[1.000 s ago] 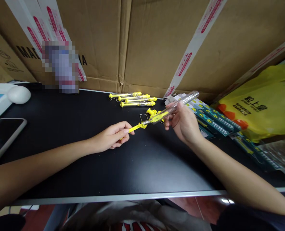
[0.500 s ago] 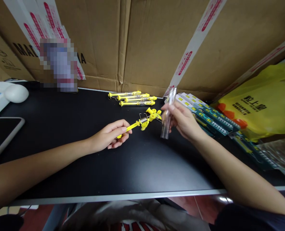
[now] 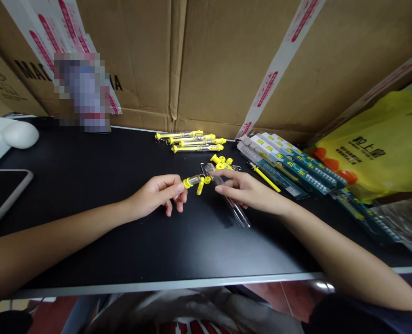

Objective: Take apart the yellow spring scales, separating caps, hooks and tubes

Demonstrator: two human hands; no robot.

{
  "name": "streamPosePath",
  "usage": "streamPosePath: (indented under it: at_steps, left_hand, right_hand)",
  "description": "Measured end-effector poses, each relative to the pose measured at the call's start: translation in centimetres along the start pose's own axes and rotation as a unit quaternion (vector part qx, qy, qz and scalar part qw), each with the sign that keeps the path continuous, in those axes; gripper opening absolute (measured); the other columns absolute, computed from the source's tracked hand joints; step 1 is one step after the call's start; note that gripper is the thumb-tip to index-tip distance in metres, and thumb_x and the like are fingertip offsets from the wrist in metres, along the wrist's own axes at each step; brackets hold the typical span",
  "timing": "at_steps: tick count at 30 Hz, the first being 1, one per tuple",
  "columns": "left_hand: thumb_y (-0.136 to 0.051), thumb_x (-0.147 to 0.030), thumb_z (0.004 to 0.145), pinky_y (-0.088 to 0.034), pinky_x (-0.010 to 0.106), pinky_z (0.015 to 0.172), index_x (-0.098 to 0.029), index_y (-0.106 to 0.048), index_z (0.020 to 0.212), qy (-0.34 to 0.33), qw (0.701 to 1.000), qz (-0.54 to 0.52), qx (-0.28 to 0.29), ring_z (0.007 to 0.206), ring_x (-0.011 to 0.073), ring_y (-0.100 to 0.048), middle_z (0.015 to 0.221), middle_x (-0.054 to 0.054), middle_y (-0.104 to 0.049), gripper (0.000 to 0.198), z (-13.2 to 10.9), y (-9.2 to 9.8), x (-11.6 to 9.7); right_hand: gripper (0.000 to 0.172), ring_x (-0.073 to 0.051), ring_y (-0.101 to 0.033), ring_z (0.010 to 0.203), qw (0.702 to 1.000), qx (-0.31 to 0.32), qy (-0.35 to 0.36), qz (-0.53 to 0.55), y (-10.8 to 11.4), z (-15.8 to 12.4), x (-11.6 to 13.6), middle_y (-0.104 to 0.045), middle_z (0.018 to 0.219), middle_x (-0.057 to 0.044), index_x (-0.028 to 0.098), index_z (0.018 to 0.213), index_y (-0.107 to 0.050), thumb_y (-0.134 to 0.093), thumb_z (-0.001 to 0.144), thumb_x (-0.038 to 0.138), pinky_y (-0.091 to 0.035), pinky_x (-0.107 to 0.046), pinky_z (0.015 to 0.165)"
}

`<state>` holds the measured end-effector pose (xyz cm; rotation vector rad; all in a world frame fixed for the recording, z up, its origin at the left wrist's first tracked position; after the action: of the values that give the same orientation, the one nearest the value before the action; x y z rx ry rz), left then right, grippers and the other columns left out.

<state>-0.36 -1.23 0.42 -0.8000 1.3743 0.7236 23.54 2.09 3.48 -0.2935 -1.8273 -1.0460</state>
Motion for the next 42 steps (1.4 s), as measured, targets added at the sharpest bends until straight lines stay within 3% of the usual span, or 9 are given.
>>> streamPosePath:
  at_steps: [3,9,16,24,27,30,33,36,42]
  left_hand:
    - [-0.052,-0.043,0.087,-0.046,0.015,0.042,-0.013,-0.047,0.073,-0.003,1.000,0.004,-0.010,0.060,0.0104,-0.061,0.073,0.000,-0.055,0.033,0.0,0.1,0.1]
    - [-0.051,-0.043,0.088,-0.045,0.014,0.039,-0.013,-0.050,0.077,0.002,1.000,-0.003,-0.004,0.055,0.0099,-0.062,0.067,-0.002,-0.055,0.032,0.0,0.1,0.1]
    - [-0.050,-0.041,0.089,-0.046,0.015,0.039,-0.013,-0.051,0.080,0.007,1.000,-0.006,0.002,0.055,0.0104,-0.062,0.067,-0.002,-0.056,0.029,0.0,0.2,0.1]
    - [-0.050,-0.043,0.088,-0.045,0.014,0.038,-0.013,-0.050,0.081,0.010,1.000,-0.008,0.000,0.052,0.0100,-0.061,0.067,-0.001,-0.056,0.030,0.1,0.1,-0.1]
    - [-0.050,-0.043,0.088,-0.045,0.015,0.038,-0.014,-0.051,0.081,0.014,1.000,-0.007,0.003,0.052,0.0100,-0.061,0.067,-0.001,-0.056,0.030,0.1,0.1,-0.1]
    - [-0.049,-0.043,0.088,-0.045,0.015,0.038,-0.014,-0.050,0.080,0.015,1.000,-0.001,0.006,0.052,0.0100,-0.061,0.067,-0.001,-0.056,0.031,0.1,0.0,0.0]
    - [-0.049,-0.042,0.089,-0.045,0.015,0.039,-0.013,-0.052,0.080,0.013,0.999,0.022,0.020,0.053,0.0100,-0.061,0.067,-0.001,-0.056,0.030,0.1,-0.1,0.1]
    - [-0.050,-0.042,0.088,-0.044,0.015,0.040,-0.013,-0.054,0.082,0.011,0.998,0.055,0.029,0.054,0.0096,-0.061,0.067,-0.001,-0.055,0.029,0.0,-0.4,0.3]
    - [-0.047,-0.041,0.090,-0.039,0.013,0.040,-0.014,-0.052,0.080,0.010,0.991,0.134,0.009,0.053,0.0066,-0.056,0.069,-0.002,-0.054,0.029,-0.2,-0.8,0.3]
  right_hand:
    - [0.045,-0.010,-0.045,0.045,0.975,-0.068,-0.002,-0.213,1.0,-0.3,0.5,-0.048,0.052,0.006,0.017,0.128,-0.046,-0.046,0.089,0.040,-0.032,-0.020,0.044]
    - [0.042,-0.030,-0.066,0.074,0.753,-0.170,-0.200,-0.603,4.5,-1.0,-0.6,-0.069,0.082,-0.015,0.011,0.117,-0.053,-0.040,0.088,0.039,-0.041,-0.031,0.056]
    - [0.034,-0.034,-0.067,0.087,0.726,-0.083,-0.261,-0.631,5.4,-0.8,-2.2,-0.069,0.092,-0.018,0.010,0.106,-0.054,-0.042,0.090,0.037,-0.046,-0.034,0.059]
    - [0.031,-0.034,-0.066,0.084,0.714,-0.121,-0.263,-0.637,5.0,-0.7,-1.6,-0.069,0.090,-0.018,0.009,0.106,-0.054,-0.048,0.089,0.034,-0.044,-0.033,0.057]
    - [0.030,-0.032,-0.066,0.078,0.742,-0.193,-0.197,-0.611,3.9,-0.4,-0.9,-0.068,0.087,-0.017,0.011,0.102,-0.056,-0.046,0.090,0.037,-0.042,-0.033,0.056]
    - [0.029,-0.023,-0.063,0.076,0.852,-0.219,-0.030,-0.475,1.7,-0.2,0.0,-0.066,0.089,-0.010,0.018,0.099,-0.056,-0.045,0.090,0.043,-0.043,-0.031,0.061]
    - [0.032,-0.019,-0.059,0.086,0.946,-0.137,0.142,-0.258,-1.0,-0.3,0.5,-0.062,0.101,-0.008,0.021,0.114,-0.051,-0.048,0.090,0.040,-0.046,-0.029,0.069]
    - [0.040,-0.021,-0.055,0.096,0.965,-0.088,0.204,-0.141,-3.2,-0.5,0.5,-0.057,0.113,-0.009,0.023,0.124,-0.047,-0.053,0.087,0.038,-0.047,-0.031,0.072]
    - [0.017,-0.017,-0.055,0.083,0.970,-0.091,0.217,-0.063,-4.7,-0.1,-0.2,-0.060,0.090,-0.005,0.020,0.097,-0.059,-0.046,0.092,0.031,-0.044,-0.030,0.076]
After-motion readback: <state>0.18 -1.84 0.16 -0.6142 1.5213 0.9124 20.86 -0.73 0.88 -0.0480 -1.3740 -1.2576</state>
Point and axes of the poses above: each hand's wrist, its own z-axis towards the middle knuckle, its own y-axis out of the back of the hand, x = y × z, the point moved 1 cm from there along z, towards the middle knuckle
